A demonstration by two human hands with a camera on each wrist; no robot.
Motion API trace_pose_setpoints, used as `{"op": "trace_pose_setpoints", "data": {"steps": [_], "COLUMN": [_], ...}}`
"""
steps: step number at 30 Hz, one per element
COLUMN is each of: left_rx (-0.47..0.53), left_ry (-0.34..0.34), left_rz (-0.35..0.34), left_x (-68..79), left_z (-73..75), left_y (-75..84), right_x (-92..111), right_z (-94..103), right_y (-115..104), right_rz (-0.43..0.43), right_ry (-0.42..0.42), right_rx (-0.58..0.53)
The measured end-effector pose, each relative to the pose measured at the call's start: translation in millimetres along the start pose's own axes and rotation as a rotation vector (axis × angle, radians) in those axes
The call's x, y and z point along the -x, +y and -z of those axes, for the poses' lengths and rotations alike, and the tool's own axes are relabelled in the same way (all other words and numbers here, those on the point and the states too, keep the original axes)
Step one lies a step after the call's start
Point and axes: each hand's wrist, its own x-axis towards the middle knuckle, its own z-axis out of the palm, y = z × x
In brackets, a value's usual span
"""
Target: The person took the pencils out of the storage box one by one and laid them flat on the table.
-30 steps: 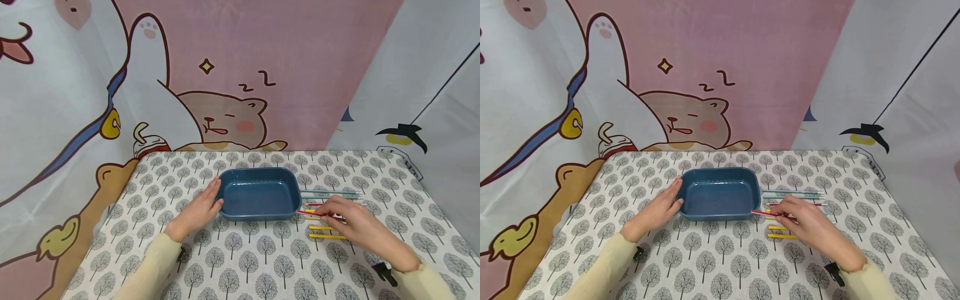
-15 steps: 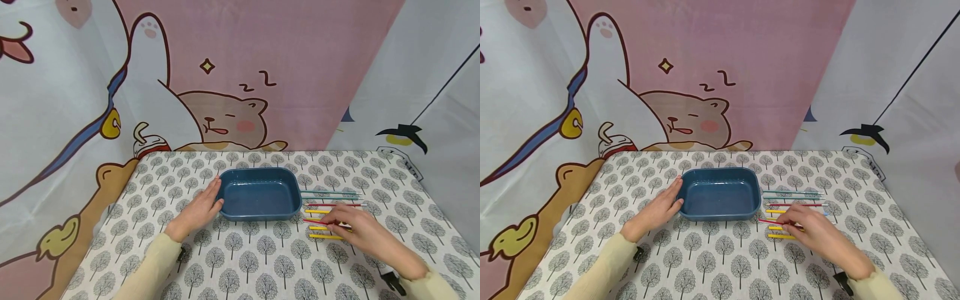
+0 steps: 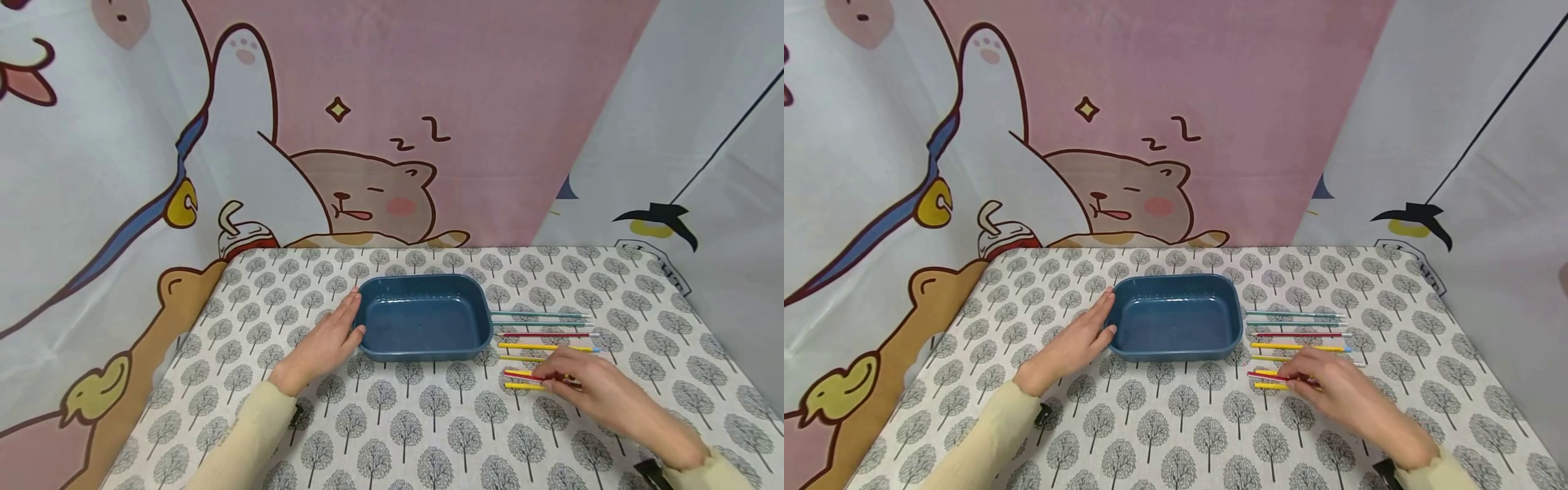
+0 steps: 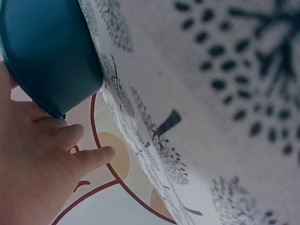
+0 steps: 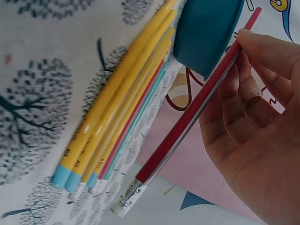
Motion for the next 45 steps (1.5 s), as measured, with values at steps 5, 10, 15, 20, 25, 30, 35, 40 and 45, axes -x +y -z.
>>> {"op": "trace_pose_setpoints", "data": {"steps": [5, 10, 15, 20, 25, 30, 35, 40, 45], "left_rx": [0.005, 0.006, 0.010, 0.009, 0.003, 0.001, -0.003, -0.004, -0.002], "left_ry": [0.005, 0.000, -0.006, -0.007, -0.009, -0.007, 0.000, -0.001, -0.002], "left_rz": [-0.002, 0.000, 0.010, 0.009, 0.011, 0.009, 0.002, 0.002, 0.002], "left_x": [0.6, 0.2, 0.3, 0.1, -0.2, 0.0, 0.0, -0.1, 0.2], "left_z": [-0.2, 0.3, 0.4, -0.3, -0.5, 0.2, 0.4, 0.0, -0.5], "left_y": [0.0, -0.2, -0.1, -0.7, -0.8, -0.3, 0.3, 0.0, -0.3], "right_x": [6.3, 13.4, 18.1, 20.6, 22.2, 23.6, 25.0, 26.2, 26.3], "right_z": [-6.0, -10.8, -14.7, -19.3, -20.8, -19.7, -22.0, -24.6, -27.0], "right_y": [4.1, 6.8, 10.8, 14.3, 17.2, 18.8, 19.9, 21.2, 22.3], "right_rz": [-0.007, -0.018, 0.002, 0.055, 0.063, 0.023, 0.010, -0.007, -0.016], "right_ry": [0.000, -0.007, -0.014, 0.018, 0.015, -0.016, -0.027, -0.046, -0.072], "right_rx": [-0.014, -0.004, 0.014, 0.015, 0.008, 0.003, 0.013, 0.011, -0.026]}}
